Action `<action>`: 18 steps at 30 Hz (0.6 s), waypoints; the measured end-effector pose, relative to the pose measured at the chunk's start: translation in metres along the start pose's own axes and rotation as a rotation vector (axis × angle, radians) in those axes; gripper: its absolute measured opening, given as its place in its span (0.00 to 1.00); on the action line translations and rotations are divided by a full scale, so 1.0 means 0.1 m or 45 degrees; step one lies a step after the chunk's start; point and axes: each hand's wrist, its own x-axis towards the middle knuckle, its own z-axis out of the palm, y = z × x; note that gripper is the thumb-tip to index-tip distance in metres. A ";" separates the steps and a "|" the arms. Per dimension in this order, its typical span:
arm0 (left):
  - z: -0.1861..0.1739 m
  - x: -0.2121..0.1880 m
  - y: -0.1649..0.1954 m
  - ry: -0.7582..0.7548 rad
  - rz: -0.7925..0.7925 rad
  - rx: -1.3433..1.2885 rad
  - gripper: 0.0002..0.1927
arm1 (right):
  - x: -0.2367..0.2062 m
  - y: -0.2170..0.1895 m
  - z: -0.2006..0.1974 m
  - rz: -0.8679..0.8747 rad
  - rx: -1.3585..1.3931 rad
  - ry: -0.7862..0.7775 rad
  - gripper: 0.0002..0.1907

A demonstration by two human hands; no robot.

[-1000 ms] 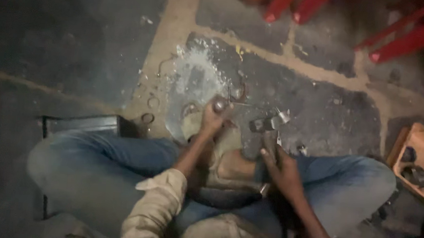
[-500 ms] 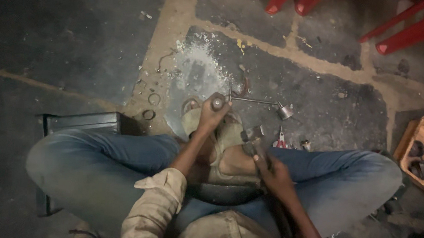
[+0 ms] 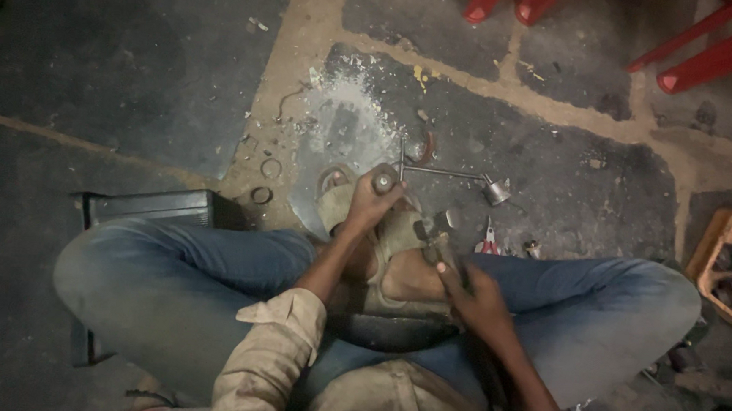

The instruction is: The person sits cross-legged on the floor and repeatedly hammers a small metal object held in their left hand. They use a hammer in their right hand to strike the object multiple times, occasionally adjusting its position.

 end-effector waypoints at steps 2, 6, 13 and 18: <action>-0.01 0.00 0.03 -0.015 -0.006 0.027 0.07 | 0.03 0.00 0.02 -0.101 -0.042 0.010 0.25; 0.07 0.03 0.06 -0.030 -0.018 0.160 0.07 | 0.05 -0.02 0.05 -0.220 -0.035 0.050 0.25; 0.25 0.08 -0.03 -0.143 -0.108 0.249 0.12 | -0.02 -0.29 -0.05 -0.178 -0.079 0.108 0.24; 0.22 0.04 -0.05 -0.163 0.024 0.227 0.15 | -0.10 -0.67 -0.27 -0.597 -0.132 0.342 0.24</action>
